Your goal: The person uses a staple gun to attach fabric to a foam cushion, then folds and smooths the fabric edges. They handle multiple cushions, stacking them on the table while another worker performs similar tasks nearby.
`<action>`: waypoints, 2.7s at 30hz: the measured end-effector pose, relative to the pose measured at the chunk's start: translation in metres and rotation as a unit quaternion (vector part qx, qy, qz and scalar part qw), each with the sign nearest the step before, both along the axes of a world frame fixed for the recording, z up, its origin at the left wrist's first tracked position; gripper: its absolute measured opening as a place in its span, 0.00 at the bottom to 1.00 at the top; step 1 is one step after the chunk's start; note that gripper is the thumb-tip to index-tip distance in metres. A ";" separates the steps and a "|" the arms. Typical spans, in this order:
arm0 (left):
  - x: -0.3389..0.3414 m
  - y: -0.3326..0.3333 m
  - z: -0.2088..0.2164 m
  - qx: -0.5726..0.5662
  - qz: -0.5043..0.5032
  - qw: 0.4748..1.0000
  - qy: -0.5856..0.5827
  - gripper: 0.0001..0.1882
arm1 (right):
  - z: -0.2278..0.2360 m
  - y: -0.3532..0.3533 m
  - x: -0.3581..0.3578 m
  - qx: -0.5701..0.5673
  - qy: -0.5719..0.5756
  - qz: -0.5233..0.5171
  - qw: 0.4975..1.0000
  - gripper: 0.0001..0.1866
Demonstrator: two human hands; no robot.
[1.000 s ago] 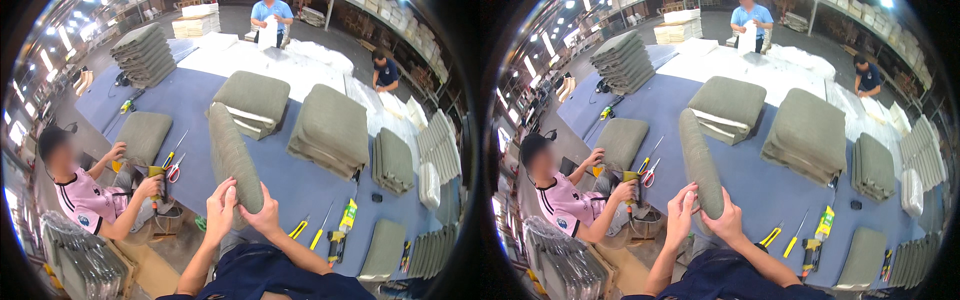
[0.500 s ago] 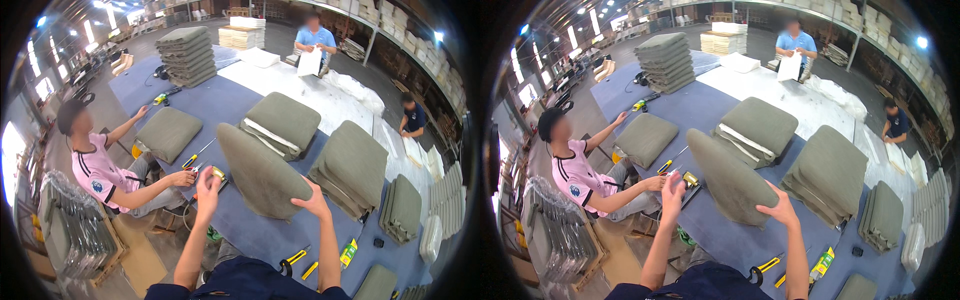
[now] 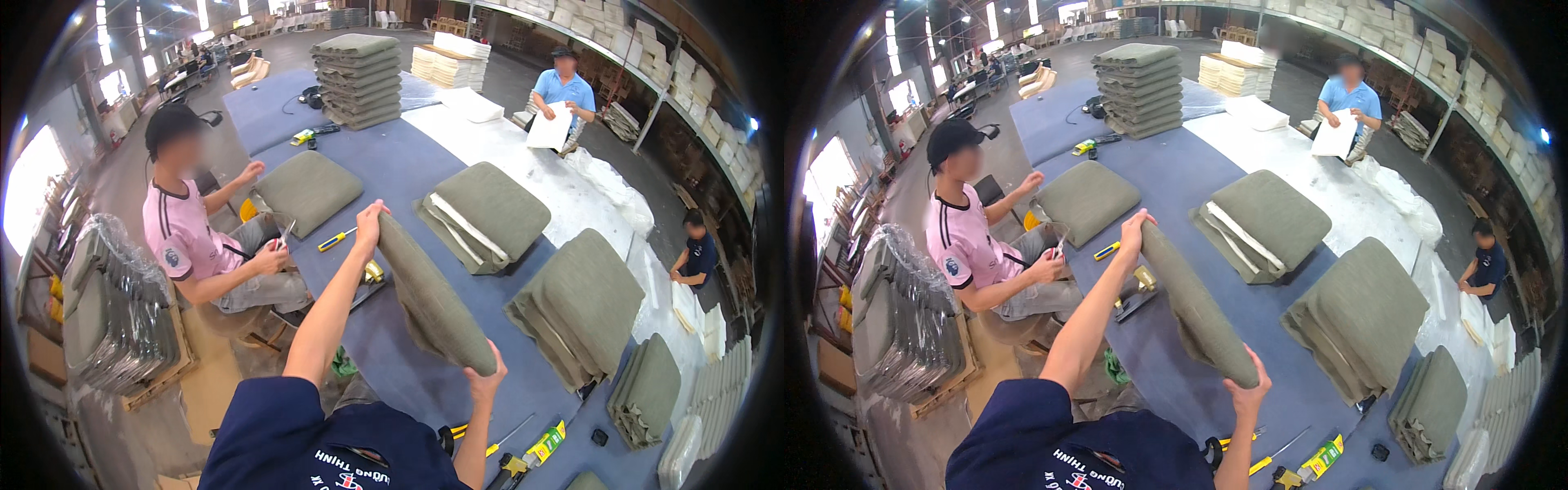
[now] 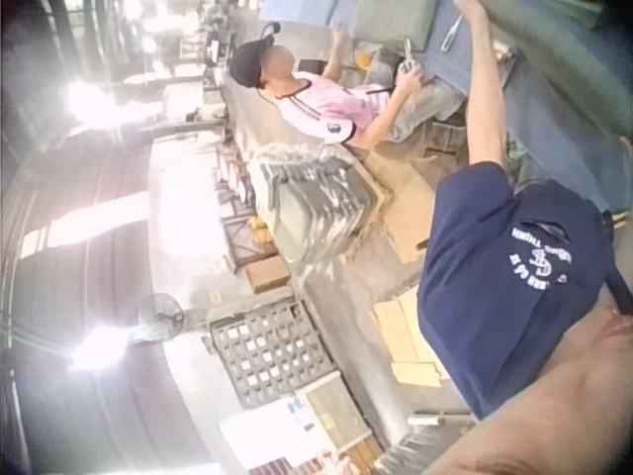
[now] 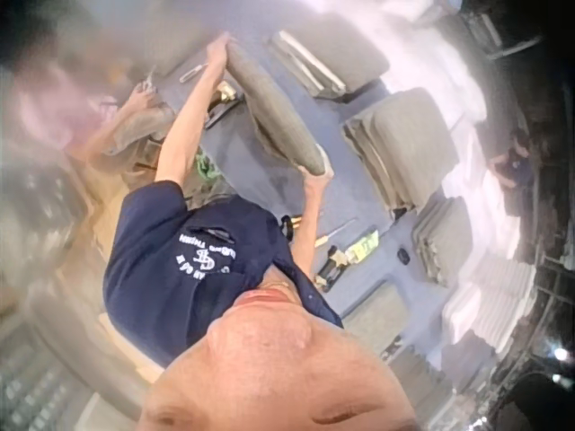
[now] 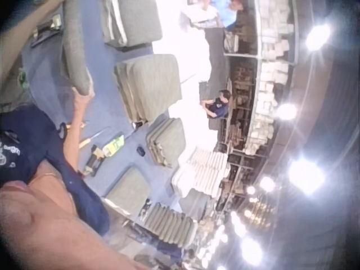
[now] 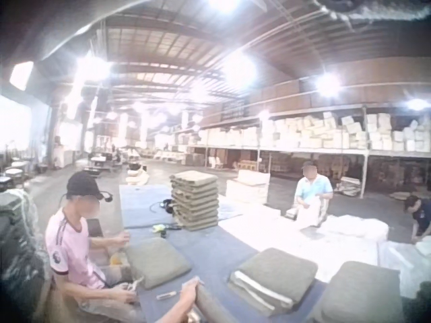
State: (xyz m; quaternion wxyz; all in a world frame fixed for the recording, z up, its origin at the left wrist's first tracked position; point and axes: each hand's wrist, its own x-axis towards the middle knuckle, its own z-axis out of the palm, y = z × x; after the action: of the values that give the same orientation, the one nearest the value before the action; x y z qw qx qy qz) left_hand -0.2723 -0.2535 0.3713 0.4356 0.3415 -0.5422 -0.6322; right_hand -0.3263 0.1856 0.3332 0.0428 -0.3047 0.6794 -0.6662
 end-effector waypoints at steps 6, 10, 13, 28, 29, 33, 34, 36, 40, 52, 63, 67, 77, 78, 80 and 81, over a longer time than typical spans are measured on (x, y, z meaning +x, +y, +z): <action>0.068 0.097 0.051 -0.084 0.019 0.996 -0.024 0.23 | -0.081 0.017 -0.050 -0.313 -0.170 -0.273 0.894 0.42; 0.119 0.156 0.058 -0.106 0.078 0.991 0.028 0.21 | -0.027 0.045 -0.090 -0.371 -0.206 -0.178 0.888 0.36; 0.147 0.186 0.044 -0.143 0.065 0.987 0.002 0.19 | -0.014 0.065 -0.088 -0.258 -0.091 -0.199 0.941 0.33; 0.096 0.240 0.097 -0.509 -0.279 0.801 -0.146 0.18 | 0.065 0.008 -0.018 0.115 0.450 -0.249 0.850 0.15; 0.097 0.239 0.097 -0.508 -0.277 0.802 -0.148 0.18 | 0.065 0.008 -0.018 0.117 0.453 -0.248 0.848 0.15; 0.099 0.241 0.097 -0.505 -0.272 0.804 -0.154 0.18 | 0.064 0.010 -0.018 0.117 0.461 -0.243 0.846 0.16; 0.098 0.241 0.097 -0.506 -0.271 0.804 -0.152 0.18 | 0.064 0.011 -0.018 0.116 0.462 -0.242 0.846 0.16; 0.099 0.242 0.096 -0.509 -0.268 0.803 -0.153 0.18 | 0.063 0.010 -0.018 0.117 0.458 -0.241 0.848 0.16; 0.098 0.240 0.095 -0.513 -0.267 0.801 -0.151 0.18 | 0.064 0.007 -0.017 0.117 0.453 -0.242 0.850 0.16; 0.096 0.240 0.095 -0.521 -0.262 0.798 -0.150 0.18 | 0.063 0.008 -0.019 0.121 0.458 -0.241 0.847 0.16; 0.095 0.241 0.095 -0.528 -0.258 0.795 -0.152 0.18 | 0.062 0.008 -0.020 0.121 0.463 -0.244 0.844 0.17; 0.095 0.241 0.094 -0.529 -0.257 0.795 -0.151 0.18 | 0.064 0.007 -0.020 0.117 0.460 -0.238 0.847 0.17; 0.094 0.242 0.094 -0.534 -0.255 0.791 -0.152 0.18 | 0.061 0.009 -0.023 0.116 0.464 -0.243 0.844 0.16; 0.094 0.242 0.095 -0.535 -0.255 0.791 -0.152 0.18 | 0.061 0.009 -0.023 0.116 0.464 -0.244 0.844 0.16; 0.094 0.242 0.094 -0.534 -0.254 0.792 -0.150 0.18 | 0.060 0.009 -0.023 0.116 0.464 -0.244 0.844 0.16; 0.094 0.242 0.094 -0.534 -0.254 0.793 -0.149 0.18 | 0.060 0.009 -0.023 0.116 0.463 -0.244 0.844 0.16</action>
State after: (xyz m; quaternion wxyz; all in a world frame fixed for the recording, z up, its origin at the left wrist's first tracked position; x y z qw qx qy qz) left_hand -0.1786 -0.0115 0.4655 0.2857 -0.0053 -0.9191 -0.2714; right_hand -0.3491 0.1948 0.3936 -0.4059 -0.3952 0.7447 -0.3528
